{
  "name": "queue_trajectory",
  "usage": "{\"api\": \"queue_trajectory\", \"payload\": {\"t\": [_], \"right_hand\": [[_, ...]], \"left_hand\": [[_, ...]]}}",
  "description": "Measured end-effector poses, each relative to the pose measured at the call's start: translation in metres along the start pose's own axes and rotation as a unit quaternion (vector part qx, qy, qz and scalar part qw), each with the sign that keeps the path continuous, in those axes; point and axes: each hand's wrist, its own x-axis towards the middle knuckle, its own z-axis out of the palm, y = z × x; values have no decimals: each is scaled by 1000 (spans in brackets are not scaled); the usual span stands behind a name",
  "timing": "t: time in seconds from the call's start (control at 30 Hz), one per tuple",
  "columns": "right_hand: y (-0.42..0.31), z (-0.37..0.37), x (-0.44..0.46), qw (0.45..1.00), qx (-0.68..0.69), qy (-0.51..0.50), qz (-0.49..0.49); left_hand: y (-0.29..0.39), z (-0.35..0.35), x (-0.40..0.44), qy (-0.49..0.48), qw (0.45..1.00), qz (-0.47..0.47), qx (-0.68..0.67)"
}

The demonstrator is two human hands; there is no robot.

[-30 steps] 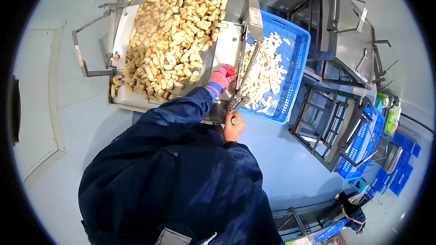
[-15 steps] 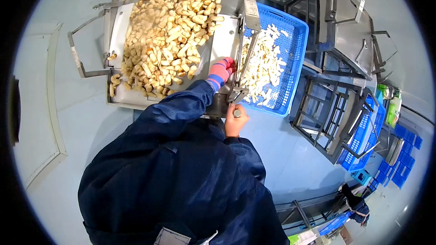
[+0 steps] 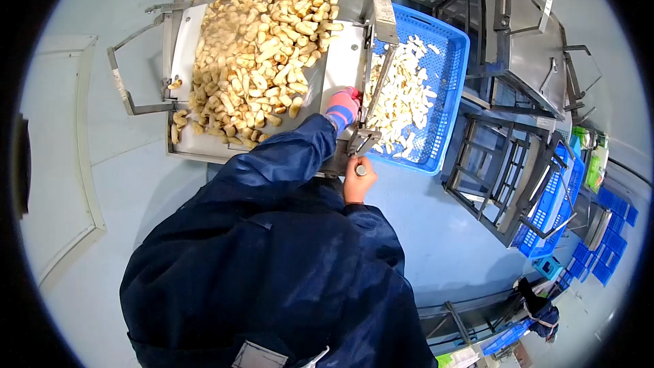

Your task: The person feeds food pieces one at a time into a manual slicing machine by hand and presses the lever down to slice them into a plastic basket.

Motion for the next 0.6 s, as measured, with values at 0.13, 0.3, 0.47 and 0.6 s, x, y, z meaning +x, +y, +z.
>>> {"api": "queue_trajectory", "payload": {"t": [0.13, 0.3, 0.47, 0.6], "right_hand": [[-12, -2, 1, 998, -44, 17, -50], [-7, -3, 2, 998, -38, 8, -47], [-12, -3, 1, 997, -41, 12, -57], [-16, -5, 3, 997, -56, 4, -54]], "left_hand": [[3, 0, 7, -72, 980, -27, -186], [72, -76, 6, -6, 979, 194, 57], [1, -107, 119, 131, 862, 313, 377], [22, -118, 83, 21, 945, 276, 175]]}}
